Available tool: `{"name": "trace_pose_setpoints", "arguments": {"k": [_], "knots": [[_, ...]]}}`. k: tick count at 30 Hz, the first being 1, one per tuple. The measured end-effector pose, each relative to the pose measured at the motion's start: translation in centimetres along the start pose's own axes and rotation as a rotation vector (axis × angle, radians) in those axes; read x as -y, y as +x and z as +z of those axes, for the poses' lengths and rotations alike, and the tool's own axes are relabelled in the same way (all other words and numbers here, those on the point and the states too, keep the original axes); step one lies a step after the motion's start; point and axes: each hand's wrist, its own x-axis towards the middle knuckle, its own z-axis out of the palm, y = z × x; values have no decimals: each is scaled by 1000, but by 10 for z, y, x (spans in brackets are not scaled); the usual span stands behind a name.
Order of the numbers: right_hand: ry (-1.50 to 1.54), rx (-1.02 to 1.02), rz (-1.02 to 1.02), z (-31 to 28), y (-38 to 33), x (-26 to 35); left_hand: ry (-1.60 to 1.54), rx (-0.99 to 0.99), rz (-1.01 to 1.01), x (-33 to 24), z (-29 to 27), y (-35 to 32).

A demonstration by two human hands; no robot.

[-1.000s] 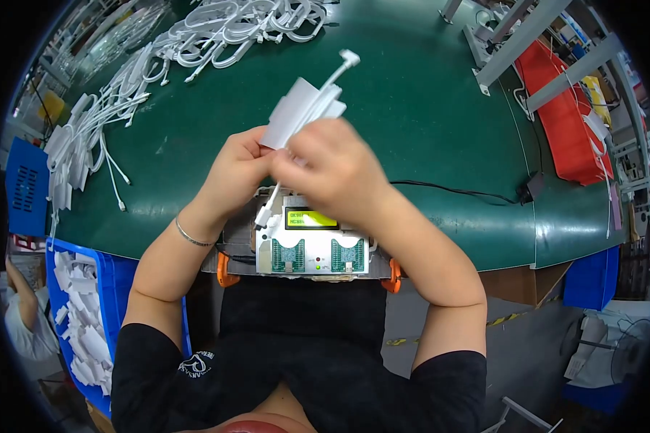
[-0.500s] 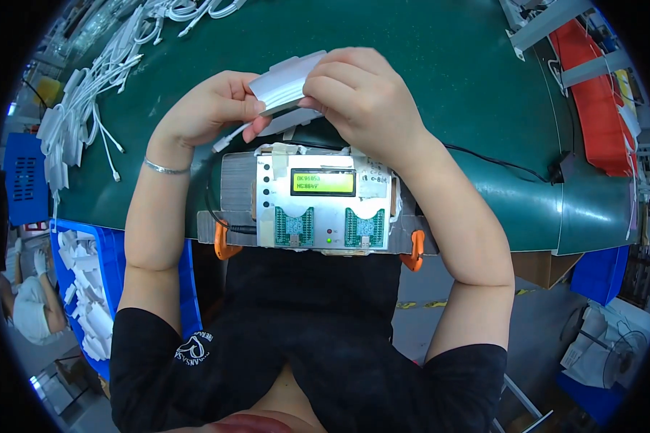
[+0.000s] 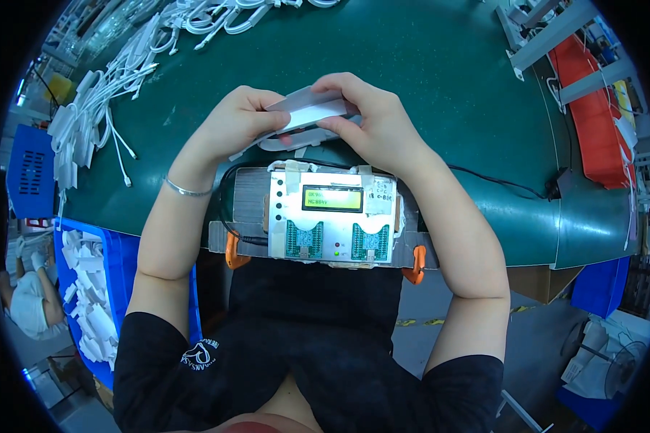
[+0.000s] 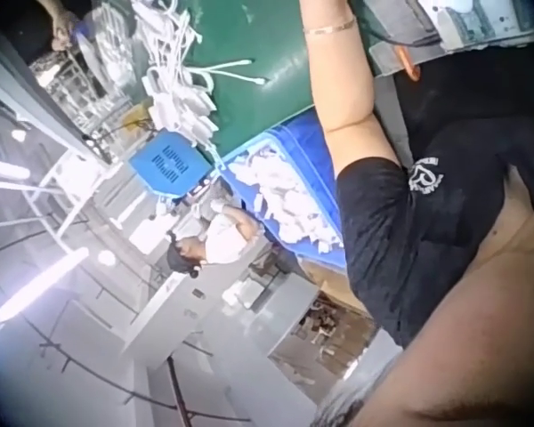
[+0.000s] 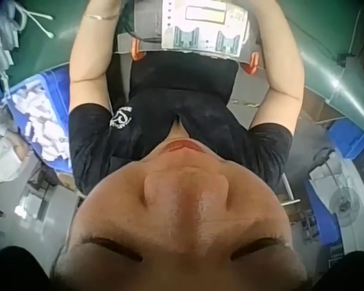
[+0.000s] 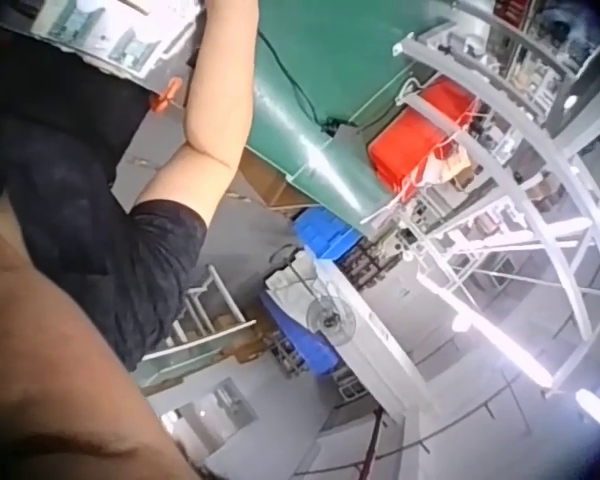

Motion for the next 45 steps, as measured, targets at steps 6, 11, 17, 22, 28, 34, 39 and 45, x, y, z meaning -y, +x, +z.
{"name": "trace_pose_setpoints", "arguments": {"k": [6,11,17,22,28,34,39,45], "knots": [[109,-168,47,4,1,-2,353,-250,410,-3,0,0],[22,-151,94,3,6,-13,476,-301,483,-3,1,7],[-95,-86,229,6,11,-18,532,-277,245,1,4,16],[-72,-13,255,10,10,-23,512,-201,146,7,9,18],[-104,45,302,3,12,-28,489,-213,107,8,16,23],[-232,59,84,2,11,-38,506,-282,114,13,21,30],[-411,165,-182,0,10,-25,981,-280,734,15,9,12],[-518,115,-180,-5,-6,-23,880,-282,577,20,5,21]]}}
